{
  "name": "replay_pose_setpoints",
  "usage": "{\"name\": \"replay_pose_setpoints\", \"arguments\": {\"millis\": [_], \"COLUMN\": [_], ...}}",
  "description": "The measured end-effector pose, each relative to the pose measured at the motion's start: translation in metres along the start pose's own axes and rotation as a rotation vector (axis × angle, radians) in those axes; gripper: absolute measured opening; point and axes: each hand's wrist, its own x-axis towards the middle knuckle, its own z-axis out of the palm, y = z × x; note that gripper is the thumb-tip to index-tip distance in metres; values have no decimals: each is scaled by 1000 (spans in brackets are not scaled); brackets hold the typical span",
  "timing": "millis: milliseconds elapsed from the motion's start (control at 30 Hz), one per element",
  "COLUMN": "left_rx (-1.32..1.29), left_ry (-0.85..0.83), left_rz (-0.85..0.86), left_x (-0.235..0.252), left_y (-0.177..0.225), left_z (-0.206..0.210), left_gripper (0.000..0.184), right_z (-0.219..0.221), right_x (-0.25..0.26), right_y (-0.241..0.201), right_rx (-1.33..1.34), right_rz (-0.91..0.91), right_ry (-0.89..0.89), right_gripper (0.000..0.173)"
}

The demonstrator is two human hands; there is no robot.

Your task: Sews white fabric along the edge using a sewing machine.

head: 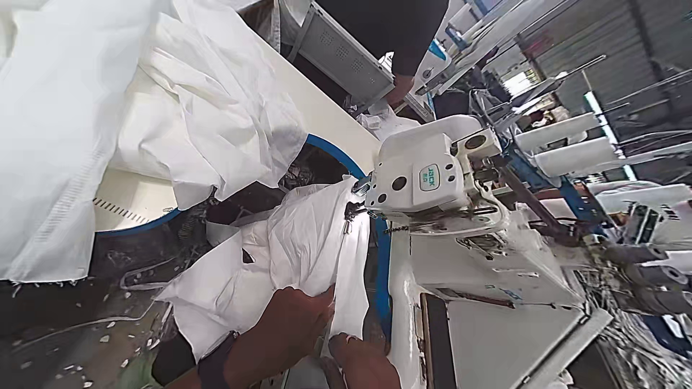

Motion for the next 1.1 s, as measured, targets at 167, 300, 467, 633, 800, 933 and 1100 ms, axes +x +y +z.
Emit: {"name": "replay_pose_setpoints", "arguments": {"millis": [167, 300, 467, 633, 800, 933, 1100], "left_rx": [-10, -31, 11, 235, 300, 276, 219], "left_ry": [63, 58, 107, 291, 265, 434, 452], "left_rz": [87, 88, 57, 140, 217, 199, 172], "left_x": [0, 12, 32, -17, -29, -25, -8], "left_y": [-6, -15, -17, -36, -25, -1, -10], "left_z": [8, 5, 2, -21, -28, 40, 34], "left_gripper": [18, 24, 27, 32, 29, 21, 28], "right_z": [-3, -7, -9, 12, 14, -6, 1], "right_x": [6, 23, 53, 47, 23, -11, 7], "right_y": [-9, -11, 7, 80, 93, -9, -14], "right_rx": [-84, -180, -157, 180, 117, -347, -434], "right_rz": [-8, 84, 22, 143, -11, -163, 11], "right_ry": [75, 8, 52, -247, -292, 212, 270], "right_gripper": [20, 22, 24, 22, 22, 6, 27]}}
